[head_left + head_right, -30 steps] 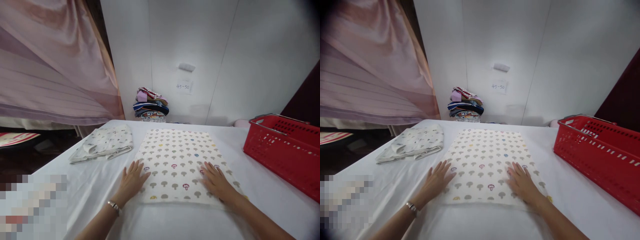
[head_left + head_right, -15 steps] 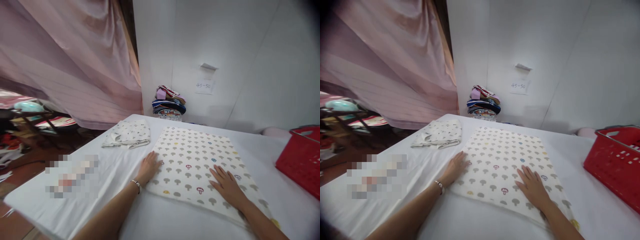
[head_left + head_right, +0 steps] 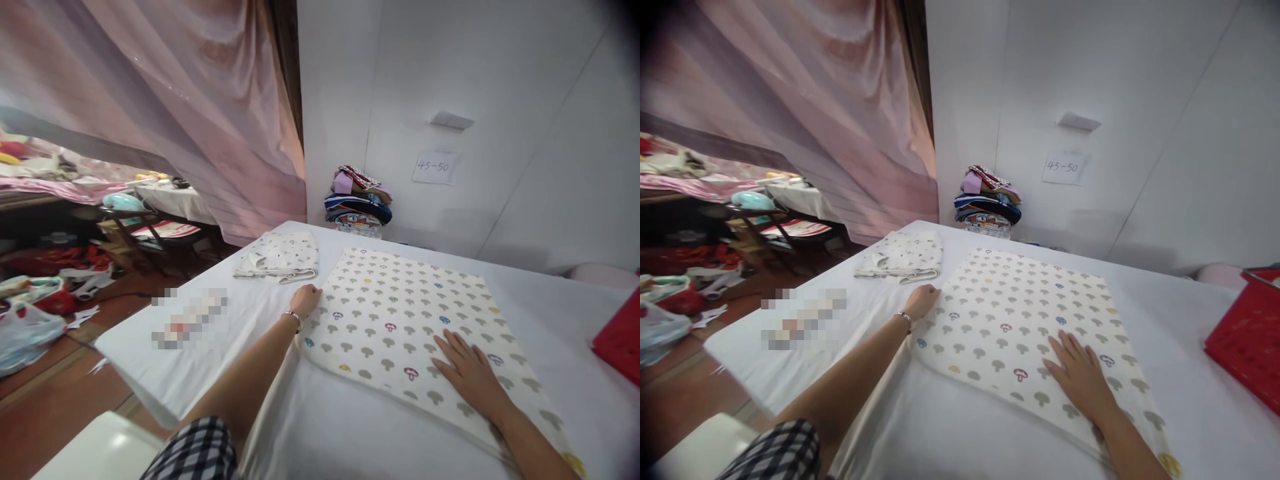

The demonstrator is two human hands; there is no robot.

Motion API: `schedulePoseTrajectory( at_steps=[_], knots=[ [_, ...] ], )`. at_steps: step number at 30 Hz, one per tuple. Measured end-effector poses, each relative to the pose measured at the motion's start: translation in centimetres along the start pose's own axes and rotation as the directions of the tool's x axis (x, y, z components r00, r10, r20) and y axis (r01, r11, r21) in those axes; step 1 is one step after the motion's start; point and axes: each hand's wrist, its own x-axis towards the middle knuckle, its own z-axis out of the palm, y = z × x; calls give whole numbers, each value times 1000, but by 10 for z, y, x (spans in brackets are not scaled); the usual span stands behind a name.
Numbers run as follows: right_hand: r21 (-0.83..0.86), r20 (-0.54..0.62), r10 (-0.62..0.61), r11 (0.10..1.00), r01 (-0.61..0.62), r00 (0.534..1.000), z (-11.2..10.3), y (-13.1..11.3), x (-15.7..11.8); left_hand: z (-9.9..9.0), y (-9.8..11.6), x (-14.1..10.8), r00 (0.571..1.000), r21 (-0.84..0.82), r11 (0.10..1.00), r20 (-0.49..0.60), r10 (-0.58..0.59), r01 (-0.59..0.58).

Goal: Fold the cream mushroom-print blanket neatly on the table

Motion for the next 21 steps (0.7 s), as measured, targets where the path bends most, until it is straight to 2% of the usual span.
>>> schedulePoseTrajectory(
  at_steps=[4, 7, 10, 16, 21],
  knots=[
    [4, 15, 8, 1000, -9, 1000, 0, 0, 0, 4, 2, -2, 999, 36, 999, -53, -11, 13],
    [15, 8, 9, 1000, -9, 1000, 0, 0, 0, 8, 2, -5, 995, 64, 998, -98, 35, -29],
    [25, -8, 0, 1000, 0, 1000, 1, 1, -1, 10, 1, -5, 992, 80, 995, -106, 64, -56],
    [43, 12, 11, 999, -11, 1000, 2, 4, 0, 11, -3, -3, 995, 101, 995, -92, 34, -25],
    [24, 12, 9, 1000, -10, 1000, 2, 5, 1, 14, 2, -12, 980, 151, 977, -105, 169, -152]
  ],
)
